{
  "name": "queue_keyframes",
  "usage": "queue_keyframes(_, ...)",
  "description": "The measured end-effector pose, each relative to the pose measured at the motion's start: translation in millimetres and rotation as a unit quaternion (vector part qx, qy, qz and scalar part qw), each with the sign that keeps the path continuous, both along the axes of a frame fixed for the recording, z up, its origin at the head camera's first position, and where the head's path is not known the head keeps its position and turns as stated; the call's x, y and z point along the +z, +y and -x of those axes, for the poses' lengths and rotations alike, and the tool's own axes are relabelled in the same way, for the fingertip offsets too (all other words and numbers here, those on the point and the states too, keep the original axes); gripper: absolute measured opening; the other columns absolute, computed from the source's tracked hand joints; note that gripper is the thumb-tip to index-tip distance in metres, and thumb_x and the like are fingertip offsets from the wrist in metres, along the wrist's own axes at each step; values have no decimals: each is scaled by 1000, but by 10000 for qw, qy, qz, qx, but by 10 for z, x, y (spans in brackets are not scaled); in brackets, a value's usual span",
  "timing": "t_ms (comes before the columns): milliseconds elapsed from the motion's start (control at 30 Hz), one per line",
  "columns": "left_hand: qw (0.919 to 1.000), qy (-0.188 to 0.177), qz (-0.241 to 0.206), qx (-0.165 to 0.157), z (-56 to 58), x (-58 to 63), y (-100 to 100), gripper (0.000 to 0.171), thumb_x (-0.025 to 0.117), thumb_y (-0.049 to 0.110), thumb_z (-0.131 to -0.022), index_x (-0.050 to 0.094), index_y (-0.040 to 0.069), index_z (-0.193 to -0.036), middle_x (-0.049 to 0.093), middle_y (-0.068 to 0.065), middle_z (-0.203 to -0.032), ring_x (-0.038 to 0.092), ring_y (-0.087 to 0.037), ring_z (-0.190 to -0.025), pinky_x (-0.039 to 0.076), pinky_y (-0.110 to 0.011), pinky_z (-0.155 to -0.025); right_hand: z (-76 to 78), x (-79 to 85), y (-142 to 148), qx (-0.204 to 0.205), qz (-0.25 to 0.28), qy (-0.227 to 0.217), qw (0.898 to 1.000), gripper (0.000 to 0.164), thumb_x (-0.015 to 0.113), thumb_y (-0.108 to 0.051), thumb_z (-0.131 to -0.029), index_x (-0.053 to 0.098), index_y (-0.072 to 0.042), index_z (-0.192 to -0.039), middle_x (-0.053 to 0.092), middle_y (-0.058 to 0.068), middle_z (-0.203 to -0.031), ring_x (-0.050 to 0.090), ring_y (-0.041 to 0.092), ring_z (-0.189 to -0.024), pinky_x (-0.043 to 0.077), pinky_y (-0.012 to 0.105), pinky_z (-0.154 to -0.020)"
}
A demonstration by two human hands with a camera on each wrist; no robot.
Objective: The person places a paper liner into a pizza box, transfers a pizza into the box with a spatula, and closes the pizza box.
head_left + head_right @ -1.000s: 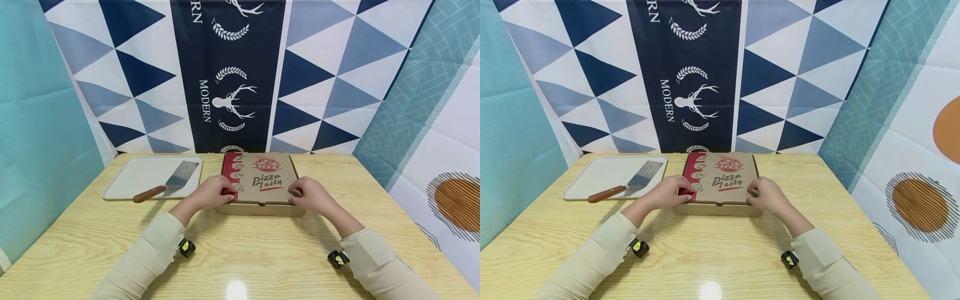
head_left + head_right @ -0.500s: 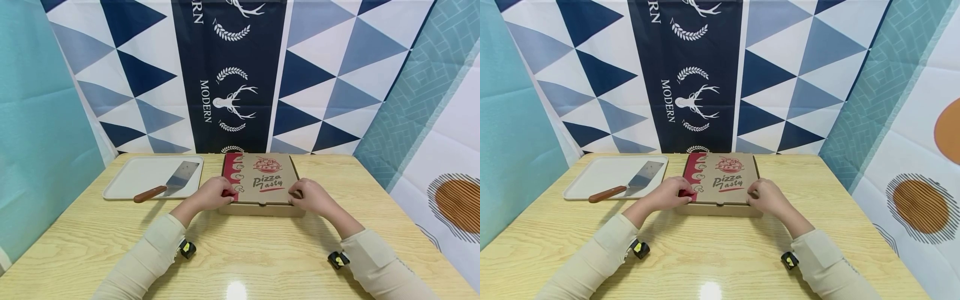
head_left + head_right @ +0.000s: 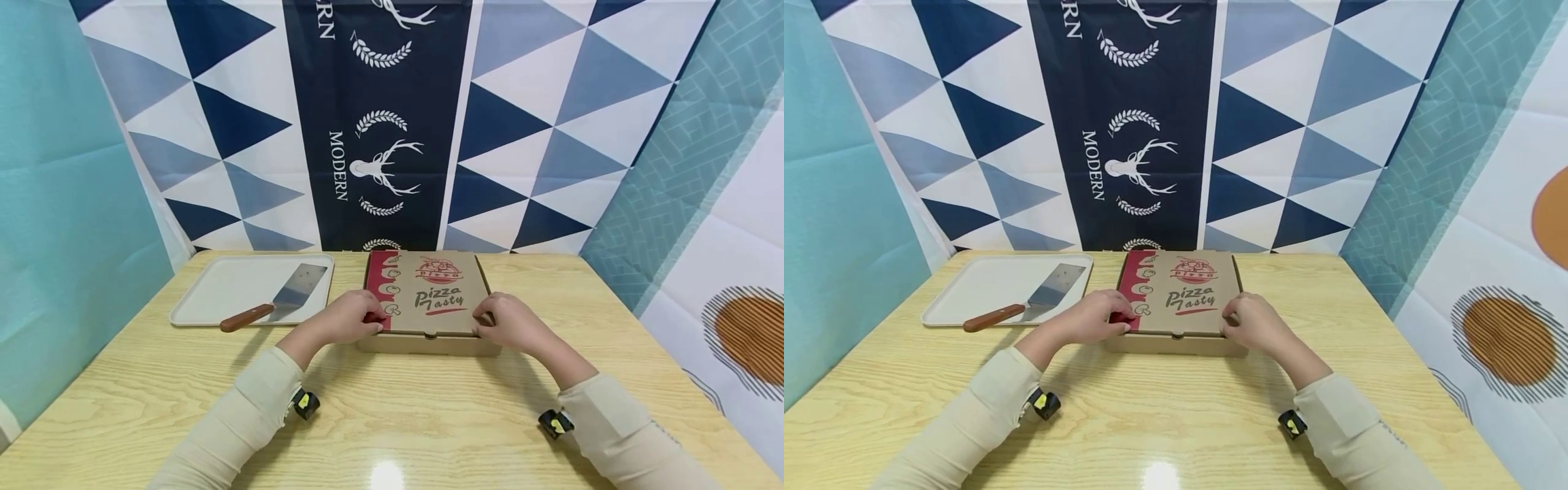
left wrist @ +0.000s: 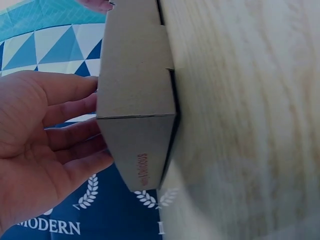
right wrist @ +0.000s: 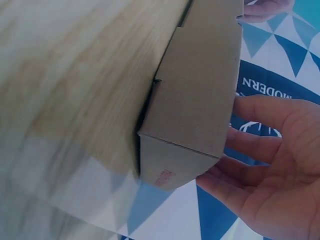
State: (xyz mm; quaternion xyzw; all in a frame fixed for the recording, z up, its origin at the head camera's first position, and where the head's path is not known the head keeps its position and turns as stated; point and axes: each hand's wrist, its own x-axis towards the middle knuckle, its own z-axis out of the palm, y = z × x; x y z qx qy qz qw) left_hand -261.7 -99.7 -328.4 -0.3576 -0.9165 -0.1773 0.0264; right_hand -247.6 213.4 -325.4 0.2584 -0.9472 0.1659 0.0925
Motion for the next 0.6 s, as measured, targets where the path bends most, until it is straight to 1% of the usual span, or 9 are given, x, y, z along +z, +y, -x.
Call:
queue_keyframes(100,9998,-103,144,3,-13,54,-2,13,69,13,-91,75,6,-100,67,-4,-97,57,-17,-87,50,-33,-83,-22,42,-9,78,-169,49,9998,17,76,-8,-81,73,4,-92,66,12,-88,58,23,-78,52,42,-72)
queue_keyframes(200,9997,-55,254,40,-27,112,-14,14,68,13,-92,75,6,-100,68,-5,-99,59,-19,-89,50,-35,-86,-63,104,-18,69,-277,158,9995,23,78,-7,-79,71,5,-97,67,15,-93,61,29,-87,52,47,-79)
queue_keyframes(300,9993,215,304,59,-46,153,-41,15,66,14,-92,74,4,-101,68,-6,-103,61,-21,-97,49,-37,-92,-122,166,-31,-72,-262,302,9992,35,81,-9,-77,68,6,-106,66,19,-102,60,36,-97,50,51,-85)
queue_keyframes(400,9982,524,219,179,-86,192,-68,18,64,13,-94,72,2,-106,67,-10,-110,60,-25,-108,46,-39,-99,-174,209,-37,-201,-110,539,9983,46,82,-13,-77,64,6,-114,62,23,-111,57,40,-103,47,53,-89)
queue_keyframes(500,9957,802,118,450,-151,256,-94,24,61,13,-96,68,1,-116,64,-13,-119,56,-28,-116,43,-41,-103,-216,253,-41,-244,80,744,9969,53,80,-20,-81,60,7,-121,56,28,-121,51,45,-113,42,57,-95)
queue_keyframes(600,9920,1016,178,727,-207,332,-118,34,57,18,-99,61,2,-128,57,-16,-131,50,-31,-125,38,-44,-108,-264,316,-48,-310,125,713,9969,61,73,-32,-88,53,7,-130,46,31,-134,39,49,-126,33,62,-102)
